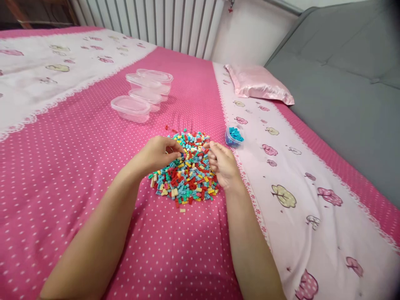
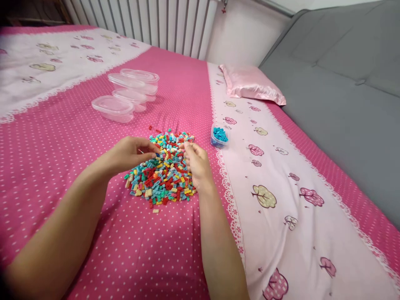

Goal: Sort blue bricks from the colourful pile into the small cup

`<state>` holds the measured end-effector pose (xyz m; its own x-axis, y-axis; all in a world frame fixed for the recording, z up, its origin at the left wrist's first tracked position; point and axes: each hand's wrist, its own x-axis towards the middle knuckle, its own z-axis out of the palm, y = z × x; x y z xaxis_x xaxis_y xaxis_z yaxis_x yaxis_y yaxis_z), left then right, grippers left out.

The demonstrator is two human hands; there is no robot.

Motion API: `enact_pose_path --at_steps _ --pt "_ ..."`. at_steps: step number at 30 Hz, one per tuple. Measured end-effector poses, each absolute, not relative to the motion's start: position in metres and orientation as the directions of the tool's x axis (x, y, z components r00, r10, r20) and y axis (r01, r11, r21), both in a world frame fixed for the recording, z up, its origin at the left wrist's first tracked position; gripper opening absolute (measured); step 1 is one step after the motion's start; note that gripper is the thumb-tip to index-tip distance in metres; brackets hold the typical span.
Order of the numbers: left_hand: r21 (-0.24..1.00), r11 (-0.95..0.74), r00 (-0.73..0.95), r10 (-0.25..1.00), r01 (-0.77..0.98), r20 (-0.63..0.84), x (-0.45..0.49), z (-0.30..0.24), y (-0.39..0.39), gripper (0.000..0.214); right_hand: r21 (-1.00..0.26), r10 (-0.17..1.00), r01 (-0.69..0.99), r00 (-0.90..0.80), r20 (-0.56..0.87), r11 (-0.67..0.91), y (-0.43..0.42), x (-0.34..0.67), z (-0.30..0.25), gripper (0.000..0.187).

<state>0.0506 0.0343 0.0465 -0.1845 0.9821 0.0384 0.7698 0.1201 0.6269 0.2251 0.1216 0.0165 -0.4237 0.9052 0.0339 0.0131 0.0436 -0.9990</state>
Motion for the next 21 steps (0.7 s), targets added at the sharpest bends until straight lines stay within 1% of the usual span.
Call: enact_pose_path --at_steps 1,3,5,7,8,9,11,13,16,18,19,21 --pt "0.697 0.11 -0.204 0.977 0.708 0.054 0.053 0.048 0.034 0.025 -0.997 0.866 -0.025 -0.498 -0.048 -0.07 0.118 0.225 0.021 0.036" --pt "0.803 0.065 -0.246 0.964 0.592 0.103 0.06 0.051 0.034 0.025 -0.954 0.753 -0.074 -0.633 -0.181 -0.291 0.111 0.223 0.028 0.038" --pt "0.854 0.01 -0.295 0.94 0.521 0.17 0.069 0.054 0.035 0.027 -0.9 0.638 -0.065 -0.727 -0.254 -0.432 0.105 0.22 0.034 0.04" --pt "0.847 -0.047 -0.32 0.914 0.53 0.251 0.078 0.055 0.035 0.026 -0.848 0.552 -0.06 -0.783 -0.287 -0.527 0.1 0.216 0.037 0.04" --pt "0.822 -0.081 -0.309 0.902 0.563 0.301 0.083 0.055 0.036 0.024 -0.825 0.531 -0.07 -0.795 -0.293 -0.561 0.098 0.213 0.038 0.038" --pt "0.785 -0.122 -0.277 0.894 0.607 0.353 0.086 0.054 0.037 0.022 -0.804 0.525 -0.088 -0.798 -0.297 -0.589 0.097 0.211 0.039 0.036" --pt "0.696 -0.206 -0.183 0.878 0.688 0.441 0.091 0.052 0.038 0.02 -0.764 0.55 -0.143 -0.777 -0.307 -0.629 0.097 0.209 0.041 0.032" --pt "0.638 -0.248 -0.122 0.87 0.729 0.478 0.092 0.051 0.039 0.022 -0.747 0.59 -0.188 -0.743 -0.316 -0.637 0.099 0.209 0.042 0.028" --pt "0.631 -0.2 -0.156 0.873 0.749 0.461 0.084 0.054 0.037 0.03 -0.784 0.657 -0.211 -0.69 -0.303 -0.583 0.107 0.217 0.041 0.022" --pt "0.636 -0.079 -0.224 0.896 0.768 0.383 0.071 0.057 0.033 0.036 -0.833 0.738 -0.241 -0.623 -0.261 -0.498 0.115 0.226 0.041 0.017" --pt "0.625 0.017 -0.27 0.911 0.781 0.312 0.063 0.059 0.031 0.041 -0.862 0.79 -0.26 -0.571 -0.226 -0.434 0.12 0.231 0.04 0.014" --pt "0.54 0.254 -0.361 0.927 0.802 0.101 0.044 0.061 0.024 0.051 -0.922 0.887 -0.272 -0.442 -0.135 -0.275 0.128 0.242 0.039 0.01"
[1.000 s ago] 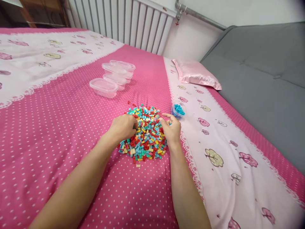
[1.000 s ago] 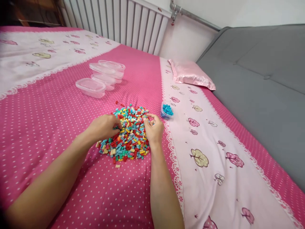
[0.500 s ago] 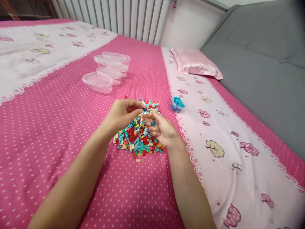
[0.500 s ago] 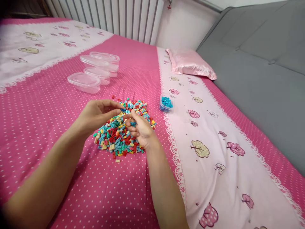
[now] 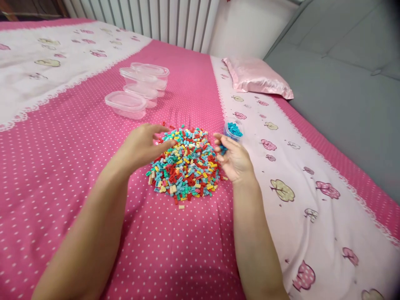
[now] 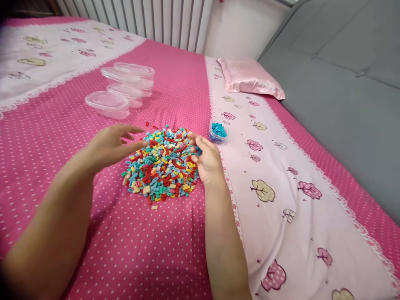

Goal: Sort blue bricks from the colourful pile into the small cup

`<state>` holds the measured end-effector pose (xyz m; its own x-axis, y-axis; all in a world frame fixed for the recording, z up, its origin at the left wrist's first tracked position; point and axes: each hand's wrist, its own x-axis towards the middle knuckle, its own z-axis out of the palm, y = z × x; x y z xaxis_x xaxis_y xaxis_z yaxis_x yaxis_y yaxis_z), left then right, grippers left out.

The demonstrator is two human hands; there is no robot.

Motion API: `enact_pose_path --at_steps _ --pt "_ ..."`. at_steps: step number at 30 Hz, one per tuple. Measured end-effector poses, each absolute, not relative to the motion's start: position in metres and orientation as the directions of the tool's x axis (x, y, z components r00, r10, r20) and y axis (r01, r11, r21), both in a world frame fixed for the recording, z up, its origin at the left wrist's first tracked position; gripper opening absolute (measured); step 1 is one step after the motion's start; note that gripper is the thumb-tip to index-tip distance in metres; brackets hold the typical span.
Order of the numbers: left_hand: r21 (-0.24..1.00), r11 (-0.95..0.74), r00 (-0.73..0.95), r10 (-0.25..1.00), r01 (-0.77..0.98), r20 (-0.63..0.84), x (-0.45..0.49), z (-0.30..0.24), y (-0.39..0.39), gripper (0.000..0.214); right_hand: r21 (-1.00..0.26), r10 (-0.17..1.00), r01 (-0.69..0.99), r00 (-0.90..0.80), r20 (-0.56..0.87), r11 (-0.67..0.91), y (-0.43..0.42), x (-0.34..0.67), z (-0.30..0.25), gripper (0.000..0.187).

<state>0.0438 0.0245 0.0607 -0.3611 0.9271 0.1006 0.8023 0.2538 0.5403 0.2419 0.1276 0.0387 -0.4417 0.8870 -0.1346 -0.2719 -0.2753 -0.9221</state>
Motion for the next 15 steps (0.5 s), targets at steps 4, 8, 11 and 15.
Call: enact_pose_path --at_steps 4,8,11,15 --pt "0.31 0.468 -0.39 0.877 0.828 -0.282 0.011 0.056 0.014 0.076 -0.988 0.946 -0.11 -0.317 -0.066 -0.106 0.139 0.256 0.034 0.016" --pt "0.298 0.411 -0.272 0.869 0.861 -0.414 0.0 0.047 0.013 0.084 -0.98 0.94 0.198 -0.332 -0.082 -0.016 0.146 0.261 0.021 0.023" --pt "0.317 0.413 -0.252 0.861 0.854 -0.442 0.004 0.04 0.015 0.092 -0.849 0.954 0.493 -0.298 0.04 0.189 0.152 0.263 0.008 0.023" --pt "0.427 0.383 -0.168 0.872 0.819 -0.461 0.012 0.034 0.019 0.101 -0.521 0.959 0.812 -0.277 0.052 0.263 0.155 0.264 -0.003 0.024"
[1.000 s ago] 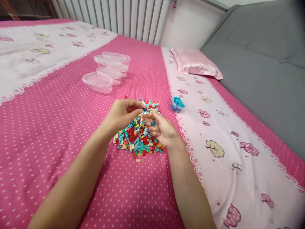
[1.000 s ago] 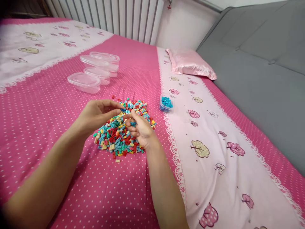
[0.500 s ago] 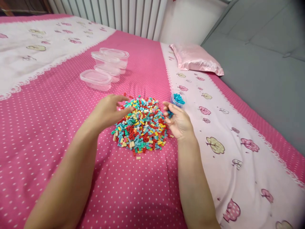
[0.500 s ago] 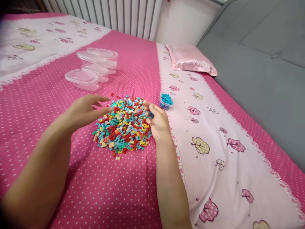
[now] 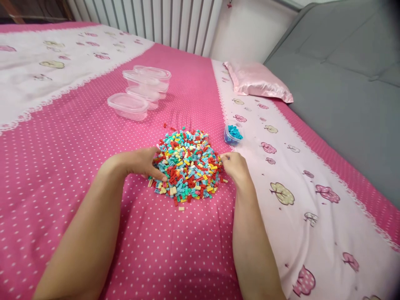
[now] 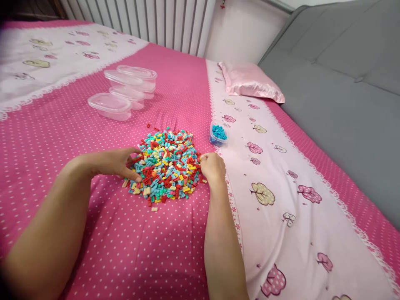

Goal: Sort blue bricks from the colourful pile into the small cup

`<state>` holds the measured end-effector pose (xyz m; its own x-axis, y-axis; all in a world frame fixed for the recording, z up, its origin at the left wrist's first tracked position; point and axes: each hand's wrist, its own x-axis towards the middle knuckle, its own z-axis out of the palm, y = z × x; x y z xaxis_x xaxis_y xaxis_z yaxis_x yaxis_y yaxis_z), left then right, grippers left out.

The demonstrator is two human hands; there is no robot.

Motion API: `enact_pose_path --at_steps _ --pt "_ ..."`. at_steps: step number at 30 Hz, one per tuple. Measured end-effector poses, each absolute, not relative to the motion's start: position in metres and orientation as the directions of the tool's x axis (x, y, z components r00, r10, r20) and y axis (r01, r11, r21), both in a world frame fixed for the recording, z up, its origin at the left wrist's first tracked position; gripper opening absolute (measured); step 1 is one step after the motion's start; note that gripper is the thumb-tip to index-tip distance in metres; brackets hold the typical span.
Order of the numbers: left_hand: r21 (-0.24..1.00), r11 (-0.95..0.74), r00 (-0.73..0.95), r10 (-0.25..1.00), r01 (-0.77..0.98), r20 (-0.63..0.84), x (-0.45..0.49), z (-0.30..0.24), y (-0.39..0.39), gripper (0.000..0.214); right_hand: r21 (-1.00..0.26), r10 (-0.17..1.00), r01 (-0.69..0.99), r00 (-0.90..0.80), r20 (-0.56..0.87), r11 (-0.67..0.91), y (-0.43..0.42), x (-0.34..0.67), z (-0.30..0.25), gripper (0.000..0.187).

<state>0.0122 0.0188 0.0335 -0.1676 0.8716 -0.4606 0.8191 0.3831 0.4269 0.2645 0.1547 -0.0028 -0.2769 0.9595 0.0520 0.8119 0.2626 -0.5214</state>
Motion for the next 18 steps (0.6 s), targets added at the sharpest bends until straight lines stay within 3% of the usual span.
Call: enact_pose_path --at_steps 7,14,18 --pt "0.572 0.309 -0.09 0.921 0.76 -0.378 0.018 0.027 0.023 0.092 -0.391 0.966 0.891 -0.259 -0.02 0.231 0.151 0.259 0.001 0.028" --pt "0.778 0.253 0.008 0.949 0.576 -0.315 0.018 0.021 0.025 0.081 -0.357 0.996 0.931 -0.091 -0.026 0.075 0.152 0.264 0.005 0.029" --pt "0.819 0.257 0.026 0.949 0.514 -0.314 0.019 0.014 0.028 0.079 -0.388 0.978 0.908 -0.2 -0.065 0.161 0.161 0.264 -0.01 0.028"
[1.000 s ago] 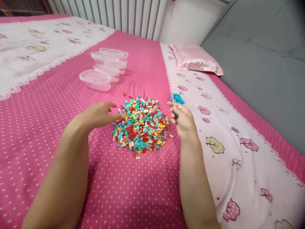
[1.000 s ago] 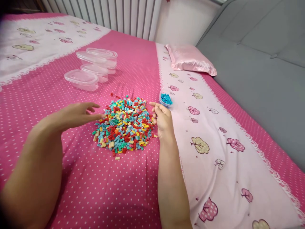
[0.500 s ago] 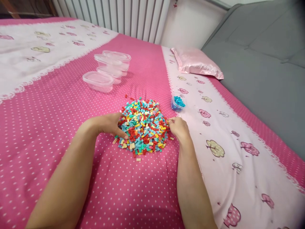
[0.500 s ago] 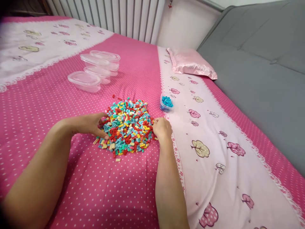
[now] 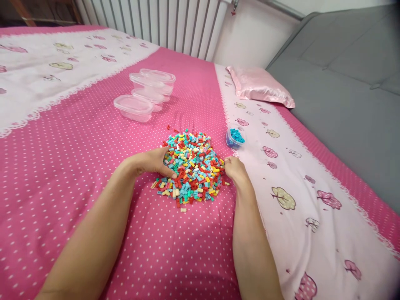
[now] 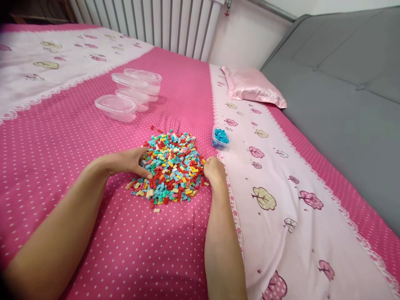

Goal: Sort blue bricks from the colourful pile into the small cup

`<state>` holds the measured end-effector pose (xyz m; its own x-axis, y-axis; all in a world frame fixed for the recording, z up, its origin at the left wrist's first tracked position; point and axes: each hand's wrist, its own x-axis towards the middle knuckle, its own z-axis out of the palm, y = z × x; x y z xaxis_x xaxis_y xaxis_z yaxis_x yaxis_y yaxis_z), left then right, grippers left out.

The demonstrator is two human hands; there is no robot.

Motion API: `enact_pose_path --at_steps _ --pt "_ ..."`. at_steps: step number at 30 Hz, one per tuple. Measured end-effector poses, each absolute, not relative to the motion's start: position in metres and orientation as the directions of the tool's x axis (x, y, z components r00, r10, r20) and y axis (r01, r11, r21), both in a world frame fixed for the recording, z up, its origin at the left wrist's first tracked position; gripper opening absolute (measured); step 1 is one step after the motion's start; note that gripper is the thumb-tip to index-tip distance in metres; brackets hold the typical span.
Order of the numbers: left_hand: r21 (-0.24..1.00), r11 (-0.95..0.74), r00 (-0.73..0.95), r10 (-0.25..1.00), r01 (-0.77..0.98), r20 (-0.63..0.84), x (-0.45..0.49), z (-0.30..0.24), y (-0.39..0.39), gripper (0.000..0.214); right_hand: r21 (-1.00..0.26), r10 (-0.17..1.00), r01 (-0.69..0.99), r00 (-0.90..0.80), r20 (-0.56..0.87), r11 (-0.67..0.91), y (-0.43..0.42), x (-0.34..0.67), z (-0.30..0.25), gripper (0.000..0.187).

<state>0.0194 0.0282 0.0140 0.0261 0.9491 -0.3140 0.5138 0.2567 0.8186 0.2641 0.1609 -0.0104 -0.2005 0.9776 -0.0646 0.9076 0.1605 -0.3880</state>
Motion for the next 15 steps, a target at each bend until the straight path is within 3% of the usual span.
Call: enact_pose_path --at_steps 8,15 --pt "0.752 0.272 -0.082 0.956 0.6 -0.28 0.028 0.003 0.036 0.09 -0.65 0.942 0.745 -0.309 -0.133 0.152 0.168 0.25 -0.032 0.03" --pt "0.887 0.17 0.014 0.981 0.43 -0.195 0.046 -0.002 0.043 0.09 -0.919 0.874 0.388 -0.469 -0.127 0.075 0.159 0.238 -0.036 0.022"
